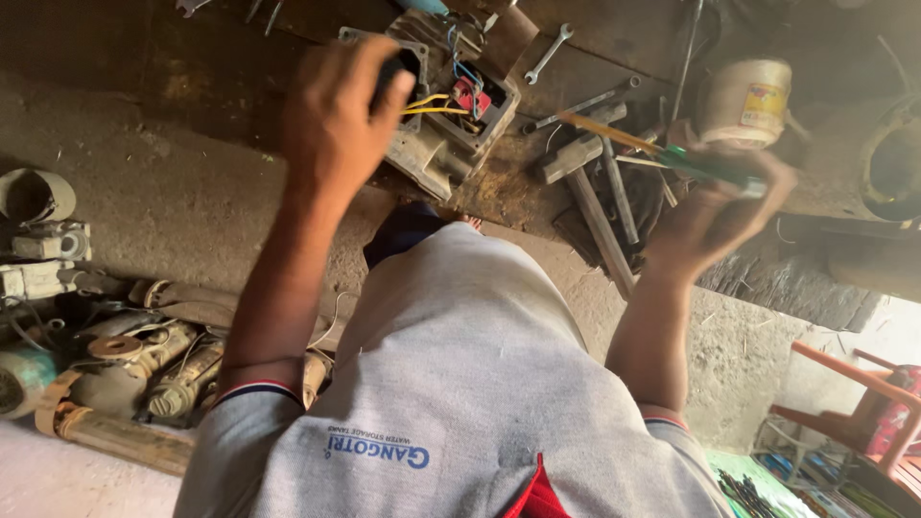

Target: The person receives an electrical motor and places it on a workbench. They use a screwdriver to open the terminal box cover and then use pliers to adjust the internal wiring connections.

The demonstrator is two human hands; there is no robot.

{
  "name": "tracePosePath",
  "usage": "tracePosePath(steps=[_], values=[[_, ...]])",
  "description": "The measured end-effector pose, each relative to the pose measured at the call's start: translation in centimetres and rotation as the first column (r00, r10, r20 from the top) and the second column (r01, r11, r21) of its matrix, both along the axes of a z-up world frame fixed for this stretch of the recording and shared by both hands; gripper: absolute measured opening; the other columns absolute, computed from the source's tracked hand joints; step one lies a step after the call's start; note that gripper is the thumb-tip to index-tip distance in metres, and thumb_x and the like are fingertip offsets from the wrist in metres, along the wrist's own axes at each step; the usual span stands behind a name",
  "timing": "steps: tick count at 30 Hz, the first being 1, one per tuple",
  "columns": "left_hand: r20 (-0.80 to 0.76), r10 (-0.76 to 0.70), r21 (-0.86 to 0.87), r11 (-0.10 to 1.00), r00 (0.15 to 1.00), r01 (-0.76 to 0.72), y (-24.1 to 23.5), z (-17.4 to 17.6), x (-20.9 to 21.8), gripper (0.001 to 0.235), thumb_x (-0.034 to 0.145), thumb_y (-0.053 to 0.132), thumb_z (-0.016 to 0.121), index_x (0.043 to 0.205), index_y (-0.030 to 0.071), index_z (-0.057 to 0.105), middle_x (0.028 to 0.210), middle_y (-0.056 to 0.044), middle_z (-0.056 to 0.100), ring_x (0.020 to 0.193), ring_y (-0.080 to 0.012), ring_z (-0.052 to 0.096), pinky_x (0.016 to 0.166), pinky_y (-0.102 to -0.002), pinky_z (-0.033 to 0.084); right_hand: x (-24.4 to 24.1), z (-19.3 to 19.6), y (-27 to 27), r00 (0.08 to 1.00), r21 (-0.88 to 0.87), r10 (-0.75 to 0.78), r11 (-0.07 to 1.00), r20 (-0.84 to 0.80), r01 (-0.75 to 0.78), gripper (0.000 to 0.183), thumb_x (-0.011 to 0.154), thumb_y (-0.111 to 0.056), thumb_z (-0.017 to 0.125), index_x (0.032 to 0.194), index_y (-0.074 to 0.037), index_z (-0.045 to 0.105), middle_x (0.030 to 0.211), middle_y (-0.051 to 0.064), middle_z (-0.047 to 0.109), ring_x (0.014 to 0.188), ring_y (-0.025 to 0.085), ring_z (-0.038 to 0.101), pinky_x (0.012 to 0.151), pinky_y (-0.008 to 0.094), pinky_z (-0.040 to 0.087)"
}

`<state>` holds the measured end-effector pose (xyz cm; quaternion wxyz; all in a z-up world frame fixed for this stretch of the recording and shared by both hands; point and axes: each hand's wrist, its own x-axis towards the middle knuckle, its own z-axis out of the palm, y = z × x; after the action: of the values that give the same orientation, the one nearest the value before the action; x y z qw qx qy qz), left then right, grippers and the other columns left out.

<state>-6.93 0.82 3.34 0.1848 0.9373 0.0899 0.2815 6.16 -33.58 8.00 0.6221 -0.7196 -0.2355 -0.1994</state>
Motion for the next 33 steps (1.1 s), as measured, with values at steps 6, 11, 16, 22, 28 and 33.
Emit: tracePosePath(steps=[6, 11, 16, 22, 28, 33], values=[[-0.088, -0.230, 0.249, 0.937, 0.969, 0.245, -2.9, -0.8, 2.9, 0.046, 0.095, 0.033, 0.077, 0.138, 0.018, 0.071, 0.102, -0.003, 0.059, 0.094, -0.0206, 0.053, 0.081, -0.038, 0.047, 2.2, 3.4, 1.3, 0.921, 0.583, 0.389, 0.756, -0.035, -0.297, 0.038, 0.109, -0.045, 0.055, 0.119, -0.010, 0.046, 0.108, 0.003, 0.050, 0.092, 0.016, 0.058, 0.075, 0.040, 0.054], [-0.123, -0.261, 0.170, 0.945, 0.957, 0.280, -2.7, -0.4, 3.1, 0.043, 0.093, 0.037, 0.081, 0.129, 0.014, 0.073, 0.108, -0.003, 0.057, 0.104, -0.0224, 0.053, 0.089, -0.040, 0.047, 2.9, 5.0, 5.4, 0.713, 0.670, 0.695, 0.490, 0.086, -0.558, 0.043, 0.106, -0.054, 0.049, 0.112, -0.012, 0.043, 0.094, 0.003, 0.048, 0.073, 0.014, 0.046, 0.060, 0.034, 0.043], [-0.084, -0.351, -0.092, 0.935, 0.933, 0.344, -2.2, 0.1, 3.2, 0.025, 0.089, 0.030, 0.084, 0.105, 0.015, 0.073, 0.095, -0.002, 0.052, 0.095, -0.0221, 0.054, 0.086, -0.040, 0.050, 3.3, 5.3, 7.6, 0.613, 0.649, 0.782, 0.409, 0.114, -0.642, 0.050, 0.103, -0.063, 0.043, 0.105, -0.013, 0.040, 0.081, 0.004, 0.046, 0.053, 0.011, 0.033, 0.045, 0.027, 0.031], [-0.068, -0.378, -0.120, 0.922, 0.923, 0.369, -1.9, 0.6, 2.9, 0.025, 0.092, 0.028, 0.083, 0.103, 0.011, 0.068, 0.093, -0.003, 0.052, 0.092, -0.0216, 0.055, 0.085, -0.038, 0.052, 3.2, 4.2, 7.5, 0.716, 0.786, 0.688, 0.374, 0.121, -0.492, 0.048, 0.100, -0.063, 0.042, 0.109, -0.015, 0.040, 0.072, 0.002, 0.044, 0.046, 0.009, 0.030, 0.039, 0.027, 0.028], [0.071, -0.434, -0.465, 0.782, 0.898, 0.415, -1.1, 0.5, 3.3, 0.017, 0.111, 0.021, 0.064, 0.111, 0.006, 0.056, 0.103, -0.006, 0.062, 0.096, -0.0232, 0.062, 0.086, -0.038, 0.053, 1.4, 3.3, 7.4, 0.737, 0.690, 0.661, 0.466, 0.145, -0.554, 0.056, 0.106, -0.065, 0.037, 0.123, -0.013, 0.044, 0.085, 0.000, 0.052, 0.052, 0.009, 0.036, 0.040, 0.026, 0.026], [-0.026, -0.417, -0.613, 0.725, 0.909, 0.315, 1.7, 1.4, 2.9, 0.007, 0.116, 0.009, 0.049, 0.114, 0.004, 0.054, 0.097, -0.011, 0.061, 0.086, -0.0237, 0.064, 0.076, -0.037, 0.055, 2.3, 2.5, 7.4, 0.824, 0.825, 0.565, 0.442, 0.050, -0.353, 0.060, 0.103, -0.064, 0.038, 0.128, -0.010, 0.041, 0.104, 0.000, 0.054, 0.057, 0.012, 0.043, 0.041, 0.029, 0.032]])
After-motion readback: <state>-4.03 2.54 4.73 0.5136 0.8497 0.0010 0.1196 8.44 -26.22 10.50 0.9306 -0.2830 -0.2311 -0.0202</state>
